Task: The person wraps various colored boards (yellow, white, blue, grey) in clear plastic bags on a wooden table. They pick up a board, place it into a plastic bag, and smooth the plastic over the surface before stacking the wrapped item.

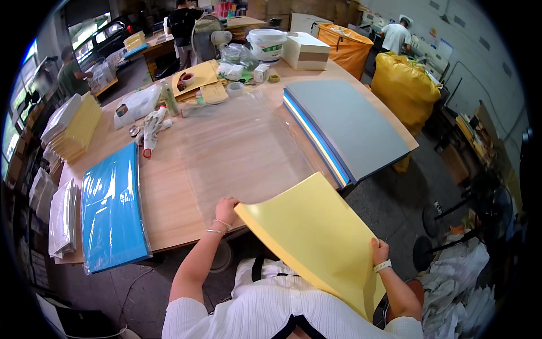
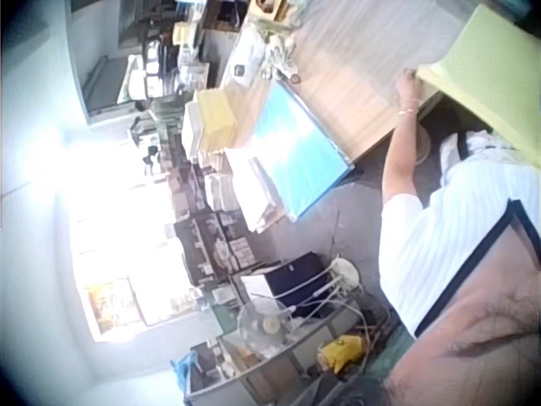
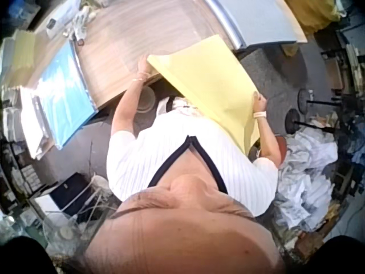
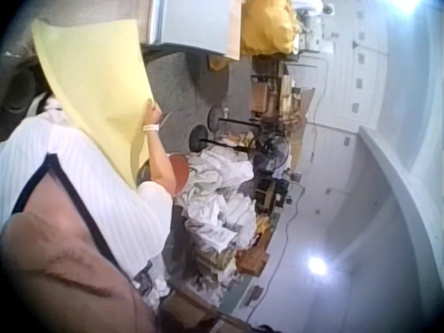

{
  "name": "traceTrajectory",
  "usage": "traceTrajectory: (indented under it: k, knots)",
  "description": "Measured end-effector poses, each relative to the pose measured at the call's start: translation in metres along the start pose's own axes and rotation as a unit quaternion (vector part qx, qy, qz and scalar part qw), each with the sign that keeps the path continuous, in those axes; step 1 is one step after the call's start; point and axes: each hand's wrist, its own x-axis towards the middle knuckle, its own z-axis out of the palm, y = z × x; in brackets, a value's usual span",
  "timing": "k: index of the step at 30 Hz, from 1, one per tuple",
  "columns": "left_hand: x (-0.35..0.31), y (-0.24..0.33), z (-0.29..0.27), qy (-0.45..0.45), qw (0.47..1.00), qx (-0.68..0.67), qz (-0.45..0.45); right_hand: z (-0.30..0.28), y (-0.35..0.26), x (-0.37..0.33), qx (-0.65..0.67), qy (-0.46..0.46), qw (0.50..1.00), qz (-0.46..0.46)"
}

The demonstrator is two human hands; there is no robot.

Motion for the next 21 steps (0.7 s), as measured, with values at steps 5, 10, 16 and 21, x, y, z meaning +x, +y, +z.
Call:
traceTrajectory:
  k: [5, 10, 16, 21]
  knots:
    - [0.007, -0.008, -0.009, -0.032, 0.999, -0.019, 0.016, 0.008, 0.002, 0.014, -0.065, -0.060, 0.995, -0.053]
    - [0.021, -0.015, -0.014, -0.060, 0.998, -0.025, 0.007, 0.017, -0.008, 0.021, -0.081, -0.084, 0.988, -0.099]
    - [0.052, -0.024, -0.022, -0.069, 0.997, -0.017, -0.004, 0.015, -0.059, 0.020, -0.128, -0.115, 0.978, -0.115]
    - [0.062, -0.001, -0.029, -0.057, 0.998, -0.024, -0.018, 0.028, -0.065, 0.022, -0.166, -0.121, 0.969, -0.135]
